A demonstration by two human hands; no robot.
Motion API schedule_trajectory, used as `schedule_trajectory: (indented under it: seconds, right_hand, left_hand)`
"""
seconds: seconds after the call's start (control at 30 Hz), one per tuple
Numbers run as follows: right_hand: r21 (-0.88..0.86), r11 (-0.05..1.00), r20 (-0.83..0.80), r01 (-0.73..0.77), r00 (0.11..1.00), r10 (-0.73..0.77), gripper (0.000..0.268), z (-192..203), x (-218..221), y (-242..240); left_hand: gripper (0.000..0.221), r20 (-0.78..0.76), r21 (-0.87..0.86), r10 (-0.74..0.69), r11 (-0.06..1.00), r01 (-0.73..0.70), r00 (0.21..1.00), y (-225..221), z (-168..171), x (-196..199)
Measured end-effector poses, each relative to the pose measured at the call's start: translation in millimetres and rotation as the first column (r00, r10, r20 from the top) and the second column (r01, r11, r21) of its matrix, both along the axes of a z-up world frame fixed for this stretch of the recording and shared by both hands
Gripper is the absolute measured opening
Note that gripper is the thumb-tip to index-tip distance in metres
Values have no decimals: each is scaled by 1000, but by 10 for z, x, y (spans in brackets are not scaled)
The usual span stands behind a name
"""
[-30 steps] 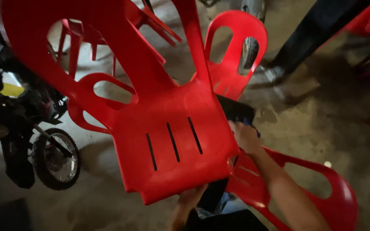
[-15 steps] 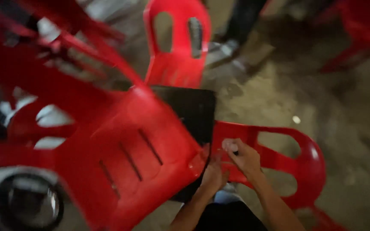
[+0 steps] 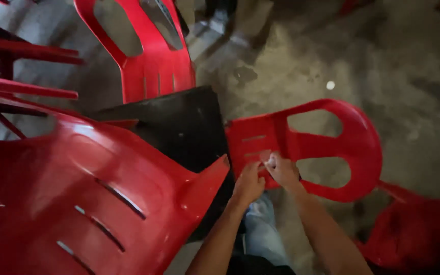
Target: Cleaning a red plastic chair using a water bottle and a blue cleaning cloth.
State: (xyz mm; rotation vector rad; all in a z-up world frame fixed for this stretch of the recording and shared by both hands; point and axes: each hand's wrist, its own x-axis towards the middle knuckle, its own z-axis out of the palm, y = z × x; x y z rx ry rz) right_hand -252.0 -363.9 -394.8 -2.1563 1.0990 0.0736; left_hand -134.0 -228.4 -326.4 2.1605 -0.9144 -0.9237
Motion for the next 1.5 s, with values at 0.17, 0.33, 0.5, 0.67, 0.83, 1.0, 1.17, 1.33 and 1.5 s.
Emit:
schedule_trajectory:
  seconds: [0.17, 0.33, 0.5, 0.67, 0.83, 1.0, 1.17, 1.33, 1.5]
  right_hand:
    - [-19, 1000, -119, 7, 993, -9, 34, -806, -280, -23]
    - [71, 981, -291, 182, 944, -154, 60, 75, 16, -54]
    - [-6, 989, -173, 145, 974, -144, 69, 653, 152, 34]
    - [82, 988, 219, -127, 970, 107, 72, 2149, 731, 304]
    - [204, 960, 293, -192, 947, 127, 68, 2699, 1059, 492]
    - [360, 827, 693, -431, 717, 72, 83, 3096, 1214, 582]
    - [121, 672, 705, -731, 540, 460, 113, 2840, 1487, 654]
    - [-93, 716, 604, -692, 532, 593, 83, 2489, 1514, 604]
    - [-133, 684, 547, -717, 522, 654, 95, 3176, 1621, 780]
  left_hand:
    - [52, -105, 15, -71, 997, 73, 992, -101, 353, -94]
    - [48, -59, 115, -21, 993, 28, 998, 71, 626, -72]
    - [38, -32, -111, 124, 986, -127, 992, 278, 937, 108]
    - [41, -31, -87, 180, 979, -182, 983, 598, 1783, 238]
    - [18, 595, 371, -520, 854, 365, 613, 985, 2875, 145]
    - [38, 441, -570, 636, 744, -350, 633, 1869, 3269, -36]
    - [91, 559, -624, 817, 526, -579, 140, 2730, 3175, -83]
    - [102, 470, -521, 876, 371, -769, 105, 3163, 2496, -80]
    - [76, 38, -262, 973, 230, -937, 228, 3537, 2537, 133]
